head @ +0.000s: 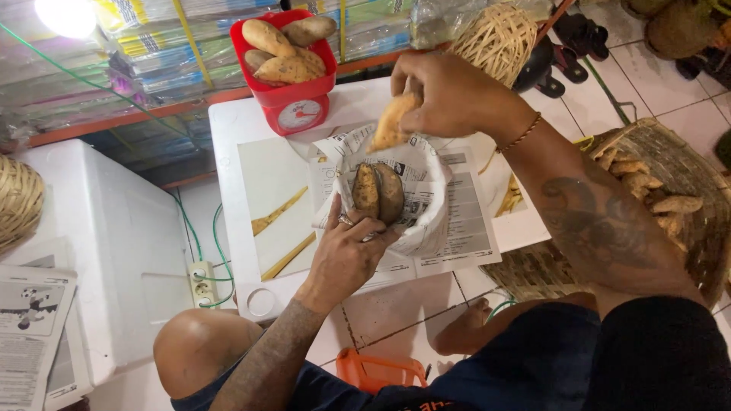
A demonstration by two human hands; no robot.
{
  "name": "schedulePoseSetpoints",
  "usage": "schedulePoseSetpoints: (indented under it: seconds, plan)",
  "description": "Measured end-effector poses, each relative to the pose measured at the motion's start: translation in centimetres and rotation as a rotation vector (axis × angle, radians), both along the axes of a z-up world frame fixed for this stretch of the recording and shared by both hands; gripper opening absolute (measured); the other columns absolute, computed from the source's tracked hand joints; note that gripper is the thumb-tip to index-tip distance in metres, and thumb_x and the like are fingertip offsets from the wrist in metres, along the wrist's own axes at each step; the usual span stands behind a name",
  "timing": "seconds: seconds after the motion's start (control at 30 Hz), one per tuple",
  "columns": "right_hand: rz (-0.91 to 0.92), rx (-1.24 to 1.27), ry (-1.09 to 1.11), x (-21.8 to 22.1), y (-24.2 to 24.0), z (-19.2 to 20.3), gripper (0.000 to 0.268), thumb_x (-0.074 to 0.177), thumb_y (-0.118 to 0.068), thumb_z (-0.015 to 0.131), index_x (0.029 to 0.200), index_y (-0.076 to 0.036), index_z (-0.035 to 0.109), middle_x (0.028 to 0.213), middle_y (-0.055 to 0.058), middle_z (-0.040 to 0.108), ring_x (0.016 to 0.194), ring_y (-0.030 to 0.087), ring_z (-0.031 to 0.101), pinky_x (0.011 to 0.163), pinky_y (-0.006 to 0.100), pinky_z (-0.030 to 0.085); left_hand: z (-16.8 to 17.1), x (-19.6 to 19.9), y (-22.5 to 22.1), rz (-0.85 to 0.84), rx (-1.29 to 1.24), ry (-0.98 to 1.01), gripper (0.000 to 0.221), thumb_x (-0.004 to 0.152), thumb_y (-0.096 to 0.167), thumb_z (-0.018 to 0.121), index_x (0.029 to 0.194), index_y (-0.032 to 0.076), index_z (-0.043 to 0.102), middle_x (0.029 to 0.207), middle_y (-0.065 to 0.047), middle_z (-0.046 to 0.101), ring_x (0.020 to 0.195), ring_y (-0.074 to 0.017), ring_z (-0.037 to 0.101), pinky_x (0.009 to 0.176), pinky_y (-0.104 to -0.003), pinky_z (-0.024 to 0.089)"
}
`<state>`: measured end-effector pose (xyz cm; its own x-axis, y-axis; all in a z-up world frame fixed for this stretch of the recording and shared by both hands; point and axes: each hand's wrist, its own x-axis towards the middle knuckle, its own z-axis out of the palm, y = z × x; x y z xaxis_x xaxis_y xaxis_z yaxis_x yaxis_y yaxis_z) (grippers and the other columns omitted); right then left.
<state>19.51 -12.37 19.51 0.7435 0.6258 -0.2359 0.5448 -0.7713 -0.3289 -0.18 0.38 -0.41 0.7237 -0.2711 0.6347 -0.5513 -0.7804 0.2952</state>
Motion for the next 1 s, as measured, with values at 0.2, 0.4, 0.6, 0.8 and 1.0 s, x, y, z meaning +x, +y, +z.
schedulePoseSetpoints:
  seconds: [0.2,0.4,0.6,0.8,1.0]
  plan:
    - [0.209,-0.401,0.152,-0.1,0.3,-4.5,0.037,0.078,-0.032,0.074,0.114,-0.022,0.077,0.108,0.018,0.075,0.110,0.040,0.070,0.097,0.050,0.053,-2.3,0.5,-0.9,0.076,-0.101,-0.061,0.021,0.101,0.026,0.059,0.103,0.029,0.080,0.095,0.003,0.066,0.103,-0.0209,0.062,0.123,-0.062,0.018]
    - [0.247,-0.509,0.286,0.5,0.5,-9.5,0.040,0.083,-0.038,0.065,0.120,-0.029,0.077,0.118,0.014,0.075,0.118,0.037,0.067,0.105,0.047,0.051,-2.4,0.5,-1.1,0.087,-0.089,-0.063,0.020,0.101,0.026,0.060,0.105,0.030,0.079,0.096,0.004,0.066,0.106,-0.0206,0.061,0.123,-0.062,0.018]
    - [0.258,-0.507,0.308,0.2,0.3,-9.9,0.045,0.084,-0.037,0.057,0.120,-0.019,0.076,0.117,0.018,0.075,0.118,0.037,0.067,0.107,0.049,0.050,-2.2,0.4,-1.0,0.085,-0.106,-0.056,0.021,0.101,0.025,0.060,0.104,0.030,0.080,0.095,0.004,0.066,0.103,-0.0205,0.062,0.122,-0.063,0.022]
    - [0.250,-0.536,0.176,-0.7,0.2,-10.8,0.045,0.076,-0.029,0.053,0.110,-0.014,0.079,0.107,0.016,0.077,0.111,0.036,0.071,0.098,0.052,0.056,-2.1,0.4,-1.1,0.105,-0.096,-0.083,0.018,0.100,0.024,0.062,0.102,0.030,0.080,0.094,0.004,0.066,0.101,-0.0207,0.062,0.122,-0.062,0.023]
    - [0.404,-0.548,0.060,-1.8,0.2,-10.1,0.038,0.074,-0.018,0.068,0.110,-0.013,0.081,0.105,0.016,0.076,0.107,0.037,0.072,0.092,0.049,0.058,-2.1,0.3,-1.0,0.117,-0.088,-0.059,0.019,0.101,0.028,0.062,0.103,0.031,0.080,0.094,0.004,0.067,0.100,-0.0202,0.062,0.122,-0.061,0.023]
